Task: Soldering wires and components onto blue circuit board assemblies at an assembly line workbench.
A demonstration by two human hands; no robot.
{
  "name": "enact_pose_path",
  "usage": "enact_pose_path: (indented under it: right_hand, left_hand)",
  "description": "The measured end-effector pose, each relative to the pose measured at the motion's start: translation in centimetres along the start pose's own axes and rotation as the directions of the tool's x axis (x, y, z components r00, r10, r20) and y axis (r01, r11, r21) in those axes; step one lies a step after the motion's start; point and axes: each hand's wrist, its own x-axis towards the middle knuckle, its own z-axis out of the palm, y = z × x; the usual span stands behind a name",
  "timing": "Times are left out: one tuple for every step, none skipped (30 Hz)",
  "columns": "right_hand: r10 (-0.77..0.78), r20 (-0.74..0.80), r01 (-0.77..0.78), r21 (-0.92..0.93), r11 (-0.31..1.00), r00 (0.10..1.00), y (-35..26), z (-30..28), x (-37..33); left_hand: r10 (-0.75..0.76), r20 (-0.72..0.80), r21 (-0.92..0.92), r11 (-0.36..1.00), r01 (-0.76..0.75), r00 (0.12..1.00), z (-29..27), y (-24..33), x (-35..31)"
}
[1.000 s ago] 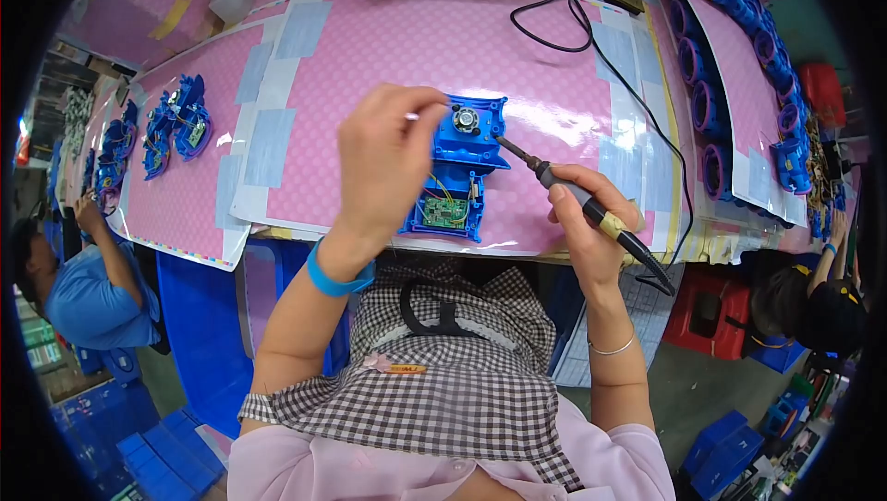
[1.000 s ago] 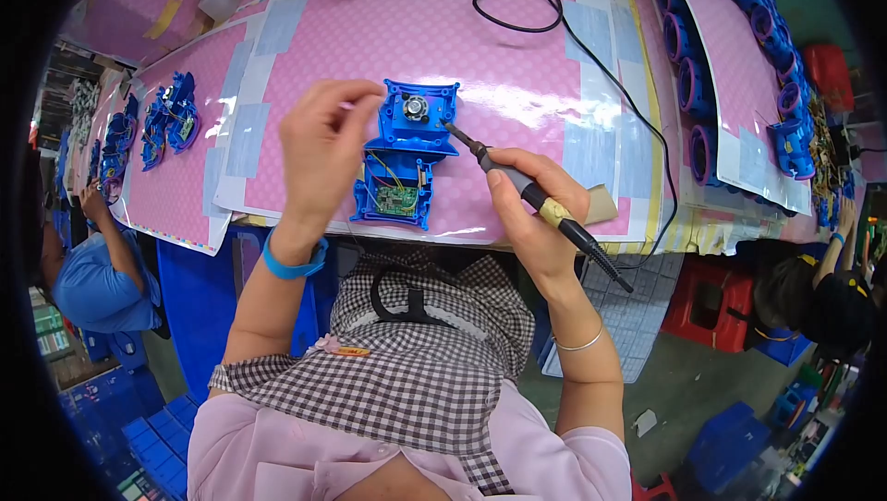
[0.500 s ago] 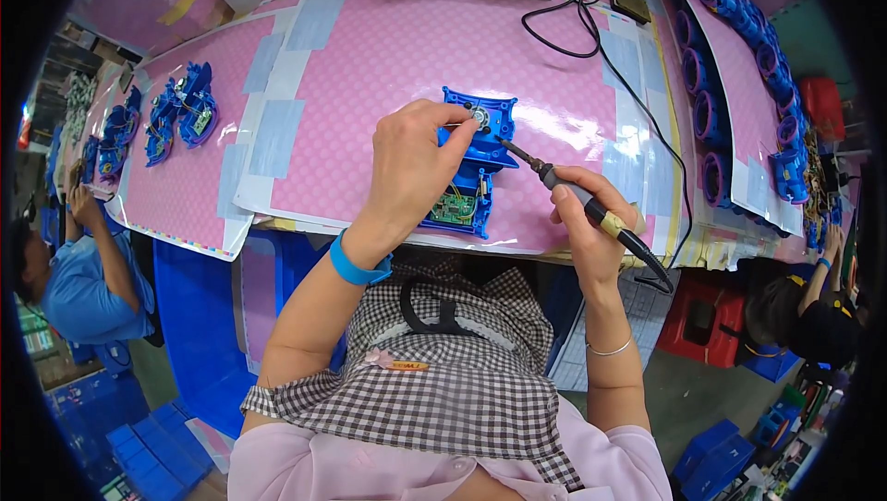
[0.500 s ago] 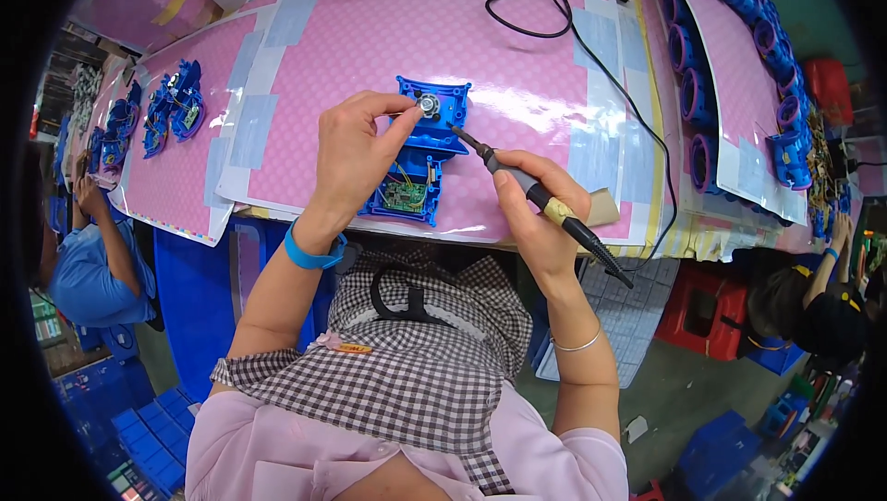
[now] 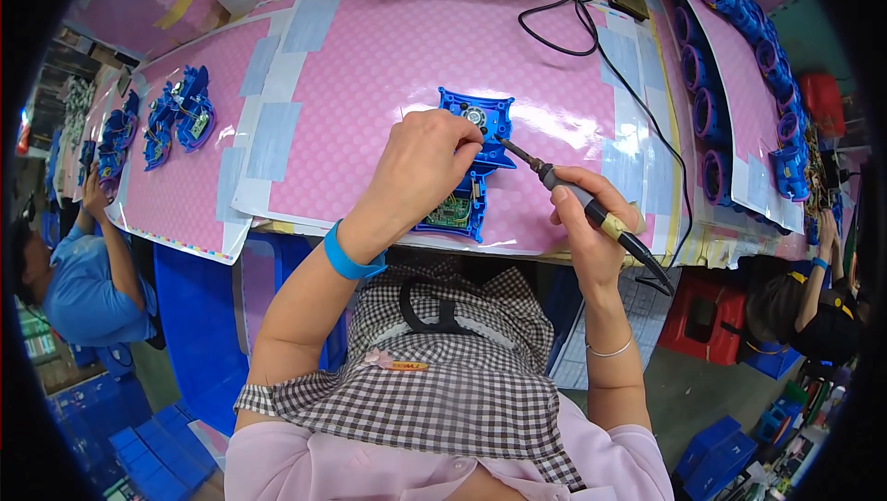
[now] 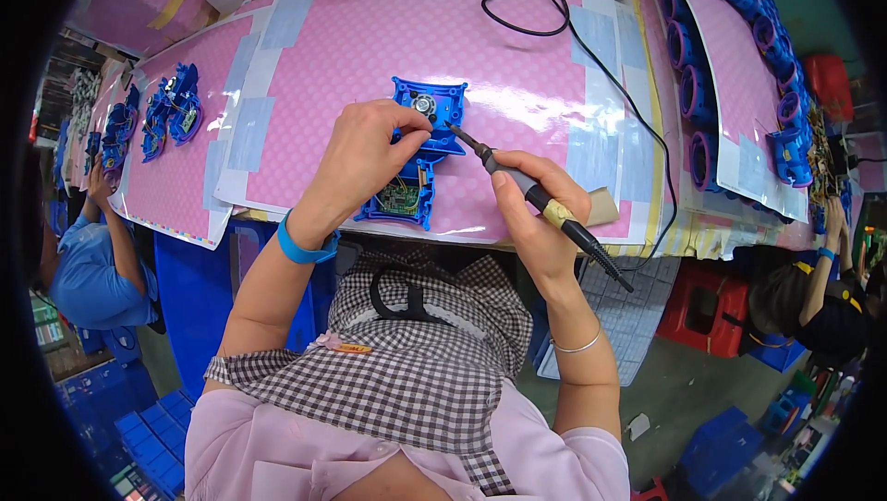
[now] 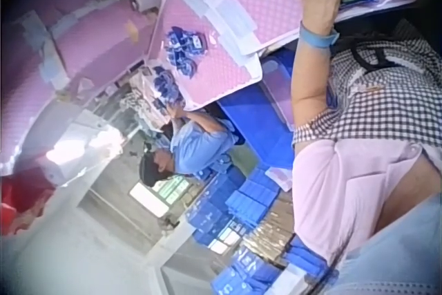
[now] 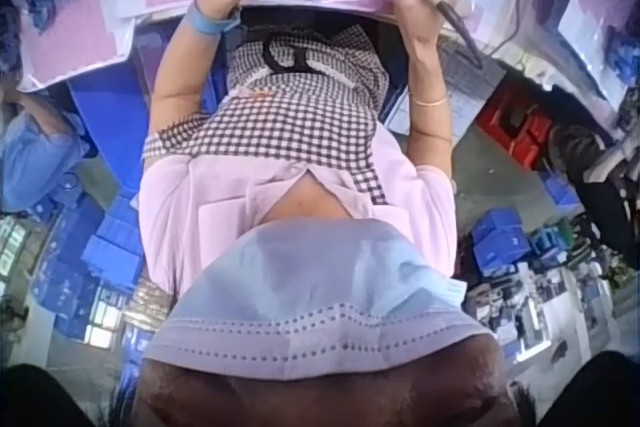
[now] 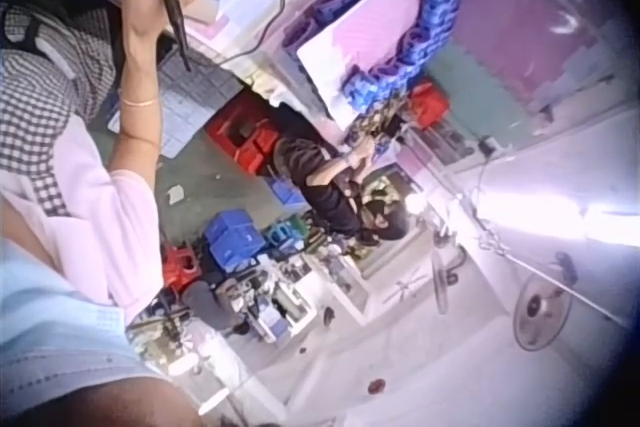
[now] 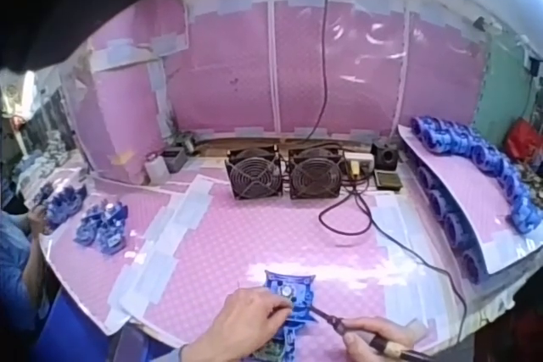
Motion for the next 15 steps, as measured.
enact_pose_path:
  right_hand:
    - [-0.018, -0.007, 0.018, -0.004, 1.0, 1.0, -0.02, -0.04, 0.01]
    - [-0.017, -0.007, 0.017, -0.005, 1.0, 1.0, 0.05, -0.07, 0.01]
    - [-0.011, -0.02, 0.012, 0.022, 1.0, 1.0, 0.15, -0.09, 0.01]
    - [-0.005, -0.032, 0.007, 0.049, 0.999, 0.999, 0.22, -0.08, 0.02]
    - [-0.005, -0.032, 0.006, 0.049, 0.999, 0.999, 0.21, -0.1, 0.03]
    - [-0.006, -0.025, 0.007, 0.036, 0.999, 1.0, 0.17, -0.12, 0.05]
    - [-0.008, -0.017, 0.008, 0.022, 1.0, 1.0, 0.15, -0.12, 0.06]
    - [-0.008, -0.017, 0.008, 0.023, 1.0, 1.0, 0.14, -0.09, 0.07]
    - [0.0, -0.005, 0.0, 0.009, 1.0, 1.0, 0.14, -0.04, 0.09]
    - [0.009, 0.007, -0.009, -0.006, 1.0, 1.0, 0.13, -0.02, 0.08]
    - [0.009, 0.006, -0.009, -0.007, 1.0, 1.0, 0.14, 0.0, 0.06]
    - [0.012, 0.008, -0.012, -0.01, 1.0, 1.0, 0.15, 0.02, 0.03]
    - [0.015, 0.011, -0.015, -0.012, 1.0, 1.0, 0.17, 0.04, 0.01]
    - [0.015, 0.012, -0.015, -0.012, 1.0, 1.0, 0.22, 0.0, -0.03]
    - [0.01, 0.01, -0.01, -0.019, 1.0, 1.0, 0.28, -0.08, -0.11]
  left_hand:
    - [0.0, 0.001, -0.001, 1.0, 0.0, 1.0, 0.02, 0.0, 0.09]
    - [0.005, 0.008, -0.003, 1.0, -0.005, 1.0, 0.01, 0.01, 0.18]
    - [0.009, 0.016, -0.004, 1.0, -0.009, 1.0, 0.02, 0.01, 0.25]
    - [0.009, 0.017, -0.005, 1.0, -0.009, 1.0, 0.03, -0.02, 0.31]
    - [0.01, 0.021, -0.006, 1.0, -0.01, 1.0, 0.05, -0.04, 0.36]
    - [0.012, 0.025, -0.007, 1.0, -0.012, 1.0, 0.06, -0.06, 0.38]
    - [0.011, 0.025, -0.006, 1.0, -0.011, 1.0, 0.08, -0.09, 0.37]
    - [0.011, 0.021, -0.003, 1.0, -0.011, 1.0, 0.13, -0.12, 0.35]
    - [0.012, 0.018, 0.0, 1.0, -0.012, 1.0, 0.15, -0.14, 0.33]
    - [0.012, 0.018, 0.0, 1.0, -0.012, 1.0, 0.17, -0.12, 0.33]
    - [0.011, 0.015, -0.001, 1.0, -0.011, 1.0, 0.19, -0.09, 0.34]
    - [0.011, 0.011, -0.001, 1.0, -0.01, 1.0, 0.2, -0.06, 0.34]
    - [0.01, 0.011, -0.001, 1.0, -0.01, 1.0, 0.18, -0.05, 0.34]
    - [0.011, 0.013, -0.002, 1.0, -0.011, 1.0, 0.17, -0.04, 0.34]
    - [0.013, 0.015, -0.003, 1.0, -0.013, 1.0, 0.15, -0.03, 0.34]
